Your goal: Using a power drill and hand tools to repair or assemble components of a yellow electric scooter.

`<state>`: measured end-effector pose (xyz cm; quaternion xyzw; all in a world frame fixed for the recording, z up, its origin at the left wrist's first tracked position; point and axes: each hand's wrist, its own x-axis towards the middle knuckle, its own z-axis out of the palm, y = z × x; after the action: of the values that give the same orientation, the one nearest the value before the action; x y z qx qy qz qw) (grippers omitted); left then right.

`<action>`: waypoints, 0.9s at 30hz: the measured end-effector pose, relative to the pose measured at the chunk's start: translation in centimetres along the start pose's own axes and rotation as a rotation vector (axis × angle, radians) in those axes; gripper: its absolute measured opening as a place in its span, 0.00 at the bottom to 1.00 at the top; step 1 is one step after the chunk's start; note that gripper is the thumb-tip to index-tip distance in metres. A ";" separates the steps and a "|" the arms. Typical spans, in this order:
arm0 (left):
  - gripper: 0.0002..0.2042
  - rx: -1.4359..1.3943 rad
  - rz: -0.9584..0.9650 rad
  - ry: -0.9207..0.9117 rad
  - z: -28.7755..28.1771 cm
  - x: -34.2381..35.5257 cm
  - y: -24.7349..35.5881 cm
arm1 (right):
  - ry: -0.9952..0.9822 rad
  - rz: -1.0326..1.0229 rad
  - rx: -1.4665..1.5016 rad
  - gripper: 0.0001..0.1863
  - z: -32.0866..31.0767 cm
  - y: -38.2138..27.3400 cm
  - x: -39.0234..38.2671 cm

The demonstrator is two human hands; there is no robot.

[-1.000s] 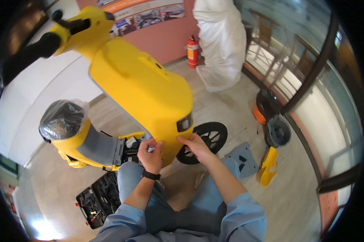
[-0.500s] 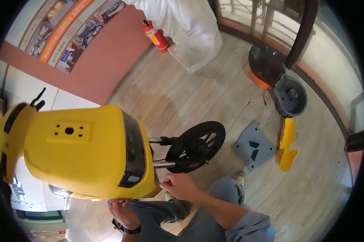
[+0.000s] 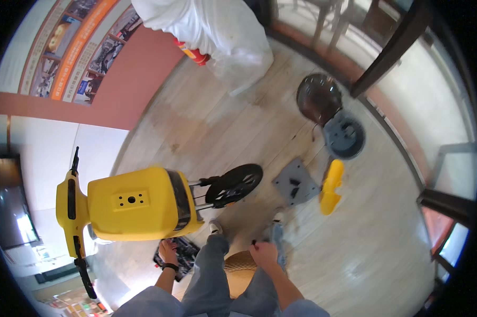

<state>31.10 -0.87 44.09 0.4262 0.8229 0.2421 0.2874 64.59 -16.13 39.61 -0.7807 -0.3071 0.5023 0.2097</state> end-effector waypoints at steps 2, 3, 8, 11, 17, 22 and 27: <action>0.20 0.051 -0.068 -0.124 -1.2 -0.1 -2.4 | 0.045 0.064 -0.082 0.19 -3.3 1.4 -3.1; 0.22 0.129 -0.148 -0.196 -1.5 -0.7 -2.6 | 0.070 0.122 -0.152 0.20 -4.8 3.0 -3.9; 0.25 0.821 0.114 -0.785 -4.6 -7.7 0.2 | -0.028 0.333 -0.391 0.22 -13.8 3.6 -6.0; 0.28 0.928 0.042 -0.906 -8.3 -11.6 -4.3 | -0.156 0.230 -0.510 0.23 -16.7 -1.0 -4.3; 0.38 0.761 -0.259 -0.813 -9.5 -14.0 2.5 | -0.207 -0.089 -0.756 0.22 -18.8 -7.8 4.3; 0.40 0.652 -0.298 -0.623 -9.5 -14.7 0.8 | -0.166 -0.279 -0.684 0.22 -14.9 -20.8 11.5; 0.35 0.554 -0.529 -0.663 -10.9 -16.7 8.4 | -0.316 -0.322 -0.446 0.19 -10.1 -31.5 17.1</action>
<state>36.29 -12.22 61.79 0.3171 0.8004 -0.2149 0.4610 70.57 18.24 52.51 -0.6611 -0.5581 0.4980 0.0598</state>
